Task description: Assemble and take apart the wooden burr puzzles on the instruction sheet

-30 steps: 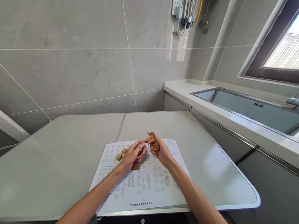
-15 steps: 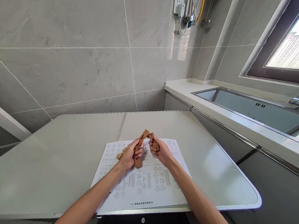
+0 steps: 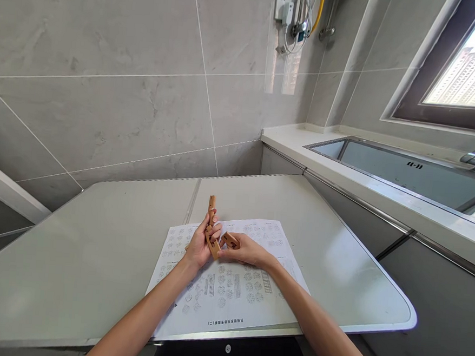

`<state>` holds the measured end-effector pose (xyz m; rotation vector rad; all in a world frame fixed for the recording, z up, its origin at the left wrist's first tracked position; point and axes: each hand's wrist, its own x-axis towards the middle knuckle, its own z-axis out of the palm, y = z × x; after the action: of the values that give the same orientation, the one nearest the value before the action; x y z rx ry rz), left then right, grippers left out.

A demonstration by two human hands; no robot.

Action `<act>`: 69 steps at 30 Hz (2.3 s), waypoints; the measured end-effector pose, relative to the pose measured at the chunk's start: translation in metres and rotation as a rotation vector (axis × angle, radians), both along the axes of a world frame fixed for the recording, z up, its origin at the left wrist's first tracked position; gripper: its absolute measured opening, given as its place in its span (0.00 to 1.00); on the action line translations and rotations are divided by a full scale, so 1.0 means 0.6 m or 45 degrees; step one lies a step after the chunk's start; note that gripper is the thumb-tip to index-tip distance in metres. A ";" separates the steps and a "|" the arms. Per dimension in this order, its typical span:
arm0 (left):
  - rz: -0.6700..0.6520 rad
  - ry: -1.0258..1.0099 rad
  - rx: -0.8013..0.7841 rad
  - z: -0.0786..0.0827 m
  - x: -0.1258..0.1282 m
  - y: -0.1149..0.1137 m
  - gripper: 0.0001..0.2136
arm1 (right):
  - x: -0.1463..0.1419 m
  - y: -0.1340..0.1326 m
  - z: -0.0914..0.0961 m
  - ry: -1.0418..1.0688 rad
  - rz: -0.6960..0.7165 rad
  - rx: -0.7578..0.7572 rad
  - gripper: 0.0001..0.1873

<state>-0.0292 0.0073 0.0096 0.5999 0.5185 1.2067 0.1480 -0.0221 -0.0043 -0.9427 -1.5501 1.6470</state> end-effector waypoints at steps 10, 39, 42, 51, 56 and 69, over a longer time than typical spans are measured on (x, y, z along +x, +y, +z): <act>0.146 0.369 0.066 0.011 -0.015 0.020 0.16 | 0.009 0.003 0.006 0.105 0.019 -0.078 0.24; -0.211 1.024 0.422 0.009 -0.013 -0.001 0.27 | 0.034 0.034 -0.017 0.587 -0.264 -0.224 0.26; -0.207 1.052 0.424 0.015 -0.013 -0.004 0.29 | 0.032 0.030 -0.016 0.548 -0.267 -0.237 0.26; -0.162 1.147 0.551 0.000 -0.001 -0.004 0.28 | 0.032 0.040 -0.016 0.712 -0.366 -0.230 0.28; 0.014 1.156 0.526 -0.005 -0.002 0.001 0.30 | 0.036 0.041 -0.013 0.738 -0.311 -0.269 0.22; 0.120 1.360 0.807 0.002 0.004 -0.013 0.19 | 0.030 0.018 -0.002 0.442 0.027 -0.356 0.25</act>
<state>-0.0265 -0.0005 0.0109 1.8126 1.0610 1.0569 0.1661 -0.0113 -0.0055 -0.7286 -1.1214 1.9571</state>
